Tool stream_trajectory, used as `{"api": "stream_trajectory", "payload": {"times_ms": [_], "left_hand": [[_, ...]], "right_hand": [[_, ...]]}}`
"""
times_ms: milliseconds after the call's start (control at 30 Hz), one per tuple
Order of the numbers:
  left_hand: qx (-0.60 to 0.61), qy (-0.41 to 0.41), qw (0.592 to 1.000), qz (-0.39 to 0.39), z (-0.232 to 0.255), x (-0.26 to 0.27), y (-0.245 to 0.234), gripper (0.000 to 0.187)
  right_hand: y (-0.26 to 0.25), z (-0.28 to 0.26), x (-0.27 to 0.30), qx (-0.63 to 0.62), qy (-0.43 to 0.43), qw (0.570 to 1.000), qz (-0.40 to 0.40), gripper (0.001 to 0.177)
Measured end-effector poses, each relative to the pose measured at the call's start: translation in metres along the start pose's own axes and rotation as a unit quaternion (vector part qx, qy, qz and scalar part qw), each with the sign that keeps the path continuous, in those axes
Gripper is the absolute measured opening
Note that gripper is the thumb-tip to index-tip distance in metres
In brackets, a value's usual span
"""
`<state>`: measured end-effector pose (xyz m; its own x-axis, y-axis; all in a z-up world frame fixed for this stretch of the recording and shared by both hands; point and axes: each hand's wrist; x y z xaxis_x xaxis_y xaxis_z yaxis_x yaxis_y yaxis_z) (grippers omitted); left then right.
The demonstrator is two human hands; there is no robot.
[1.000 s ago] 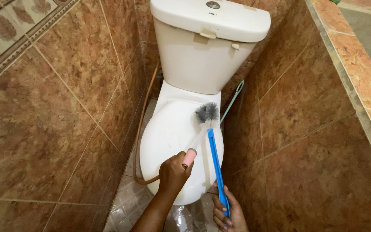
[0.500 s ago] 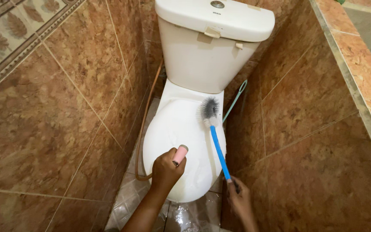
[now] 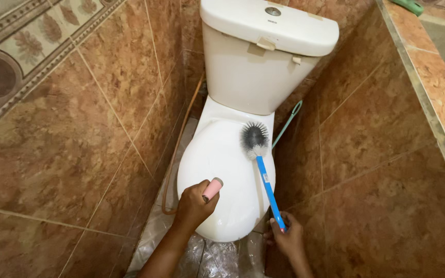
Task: The person scrubs the closed toilet seat with a blue toilet brush while simultaneously spraying water from a handheld bidet sprayer. The person repeatedly rinses and scrubs the seat surface throughout the clip.
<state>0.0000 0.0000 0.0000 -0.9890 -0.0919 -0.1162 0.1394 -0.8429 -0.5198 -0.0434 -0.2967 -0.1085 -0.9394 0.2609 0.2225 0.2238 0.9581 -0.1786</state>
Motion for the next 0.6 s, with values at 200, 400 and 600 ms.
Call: {"api": "stream_trajectory", "payload": {"times_ms": [200, 400, 600], "left_hand": [[0.004, -0.038, 0.999, -0.015, 0.002, -0.002, -0.009, 0.025], [0.055, 0.012, 0.997, -0.062, -0.001, -0.004, -0.004, 0.023], [0.069, 0.016, 0.993, -0.091, -0.005, -0.002, -0.01, 0.025]], "right_hand": [[0.011, -0.016, 0.0, 0.157, -0.04, 0.986, 0.041, 0.045], [0.017, -0.01, -0.001, 0.29, -0.223, 0.929, 0.062, 0.041], [0.055, -0.039, -0.014, 0.455, -0.116, 0.883, 0.018, 0.054]]}}
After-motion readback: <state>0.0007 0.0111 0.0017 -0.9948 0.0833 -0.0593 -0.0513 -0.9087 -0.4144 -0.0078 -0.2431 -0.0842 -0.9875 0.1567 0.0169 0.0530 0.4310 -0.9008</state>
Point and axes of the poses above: each hand's wrist, its own x-axis away from the middle knuckle, its own y-axis out of the palm, z = x × y, and after that the axes turned 5 degrees about -y, right-handed
